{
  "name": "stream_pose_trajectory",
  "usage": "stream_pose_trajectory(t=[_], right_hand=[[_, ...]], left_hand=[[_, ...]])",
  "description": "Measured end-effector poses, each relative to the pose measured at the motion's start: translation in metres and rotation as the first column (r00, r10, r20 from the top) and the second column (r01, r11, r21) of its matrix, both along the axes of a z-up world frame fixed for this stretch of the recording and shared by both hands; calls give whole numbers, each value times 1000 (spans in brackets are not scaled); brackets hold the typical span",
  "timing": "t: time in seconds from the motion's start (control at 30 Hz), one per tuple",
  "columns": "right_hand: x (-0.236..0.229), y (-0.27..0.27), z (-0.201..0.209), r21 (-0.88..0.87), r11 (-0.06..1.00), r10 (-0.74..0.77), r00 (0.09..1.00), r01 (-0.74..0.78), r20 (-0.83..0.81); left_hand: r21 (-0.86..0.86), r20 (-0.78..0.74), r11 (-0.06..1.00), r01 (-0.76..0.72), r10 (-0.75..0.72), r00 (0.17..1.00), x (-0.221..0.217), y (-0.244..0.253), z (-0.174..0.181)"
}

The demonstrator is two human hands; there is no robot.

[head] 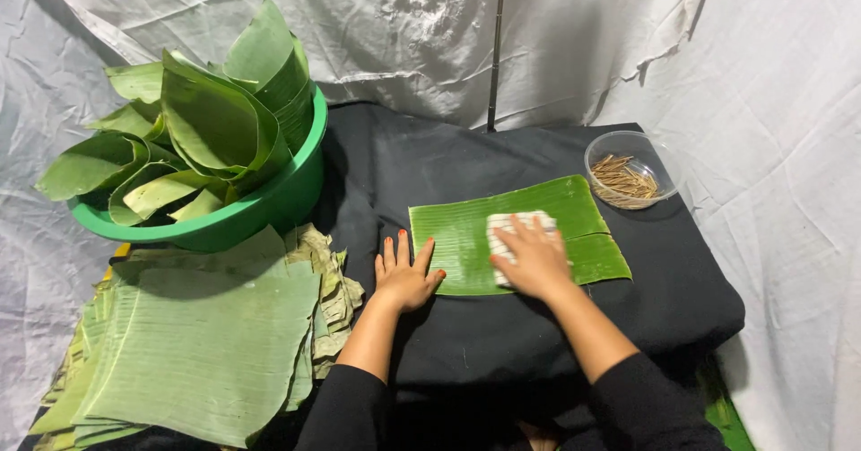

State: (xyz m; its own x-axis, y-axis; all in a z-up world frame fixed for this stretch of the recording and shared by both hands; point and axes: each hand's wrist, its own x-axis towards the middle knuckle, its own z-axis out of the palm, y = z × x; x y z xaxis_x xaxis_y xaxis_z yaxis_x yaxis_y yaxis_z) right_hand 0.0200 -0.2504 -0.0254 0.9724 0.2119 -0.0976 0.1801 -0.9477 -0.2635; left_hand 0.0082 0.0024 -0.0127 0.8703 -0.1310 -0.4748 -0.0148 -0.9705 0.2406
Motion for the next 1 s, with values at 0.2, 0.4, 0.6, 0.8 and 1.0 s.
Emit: stream_pose_trajectory(t=[0.2, 0.4, 0.6, 0.8, 1.0], right_hand=[[7, 45, 12, 36, 992, 119, 991, -117, -53], [37, -7, 0, -29, 1000, -2, 998, 0, -68], [57, -78, -23, -40, 982, -189, 981, 187, -45], [60, -66, -29, -32, 975, -222, 975, 221, -16], [57, 8, -20, -57, 996, -65, 997, 63, -41]], left_hand=[[-21, -37, 1000, -18, 17, 999, 3, 1, 1], [-28, -28, 1000, -14, 13, 1000, 2, 2, 3], [-57, -21, 998, -42, 41, 999, 5, 3, 2], [-70, 4, 997, -43, 44, 999, 4, 3, 6], [-71, -8, 996, -50, 49, 999, 3, 2, 12]])
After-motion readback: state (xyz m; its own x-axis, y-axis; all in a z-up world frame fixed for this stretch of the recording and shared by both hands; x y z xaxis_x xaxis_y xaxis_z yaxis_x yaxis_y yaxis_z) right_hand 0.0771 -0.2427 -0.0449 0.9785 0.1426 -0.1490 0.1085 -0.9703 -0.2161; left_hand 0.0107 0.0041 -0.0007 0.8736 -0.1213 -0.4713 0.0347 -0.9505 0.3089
